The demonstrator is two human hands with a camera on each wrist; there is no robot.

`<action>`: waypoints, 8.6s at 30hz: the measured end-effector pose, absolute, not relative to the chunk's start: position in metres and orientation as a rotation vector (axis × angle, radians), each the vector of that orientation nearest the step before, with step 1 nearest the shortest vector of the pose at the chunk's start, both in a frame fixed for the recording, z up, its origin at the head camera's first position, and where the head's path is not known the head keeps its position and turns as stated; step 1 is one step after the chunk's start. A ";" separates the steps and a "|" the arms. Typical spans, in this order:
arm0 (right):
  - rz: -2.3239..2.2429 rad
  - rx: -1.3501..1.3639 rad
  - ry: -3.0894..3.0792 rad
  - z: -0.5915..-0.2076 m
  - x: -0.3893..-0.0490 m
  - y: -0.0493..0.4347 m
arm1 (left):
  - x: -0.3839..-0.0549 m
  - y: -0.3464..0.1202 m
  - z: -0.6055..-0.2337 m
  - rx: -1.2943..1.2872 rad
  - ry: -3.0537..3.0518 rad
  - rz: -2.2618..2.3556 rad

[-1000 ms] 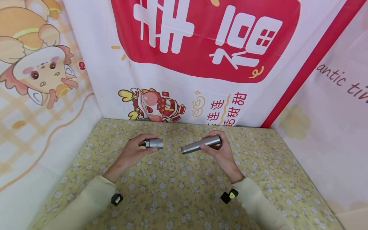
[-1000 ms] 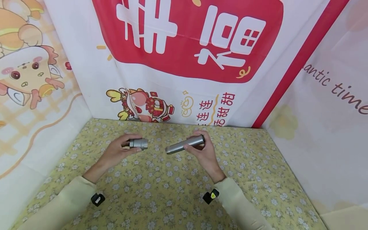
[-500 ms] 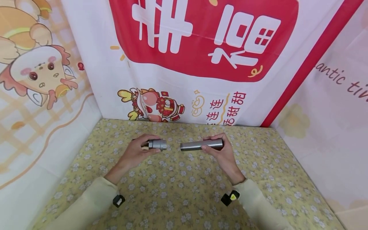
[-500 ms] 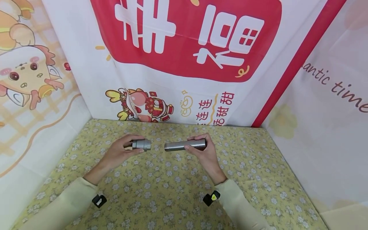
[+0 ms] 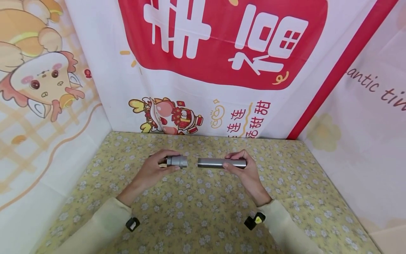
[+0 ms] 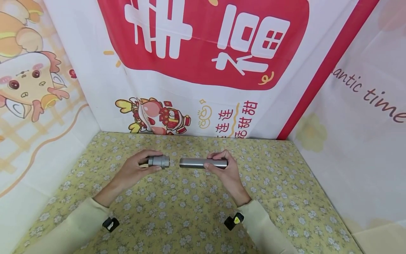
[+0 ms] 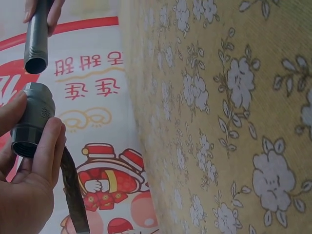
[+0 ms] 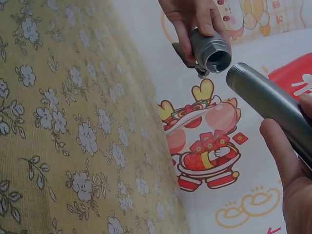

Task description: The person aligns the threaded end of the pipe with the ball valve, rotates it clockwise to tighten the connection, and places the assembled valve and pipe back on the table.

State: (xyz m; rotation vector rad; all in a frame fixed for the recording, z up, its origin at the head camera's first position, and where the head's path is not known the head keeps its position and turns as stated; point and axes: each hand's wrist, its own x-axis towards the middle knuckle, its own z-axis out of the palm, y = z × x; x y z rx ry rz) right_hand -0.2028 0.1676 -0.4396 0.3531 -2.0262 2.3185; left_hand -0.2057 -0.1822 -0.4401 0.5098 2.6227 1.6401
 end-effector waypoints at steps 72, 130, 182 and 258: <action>2.551 0.607 -2.152 -0.450 -0.206 0.174 | -0.189 -0.165 -0.431 0.551 2.495 1.790; 2.462 0.573 -2.188 -0.450 -0.209 0.176 | -0.185 -0.162 -0.442 0.627 2.474 1.840; 2.415 0.470 -2.350 -0.445 -0.209 0.177 | -0.183 -0.158 -0.442 0.642 2.530 1.811; 2.451 0.606 -2.372 -0.450 -0.213 0.179 | -0.186 -0.161 -0.446 0.617 2.506 1.859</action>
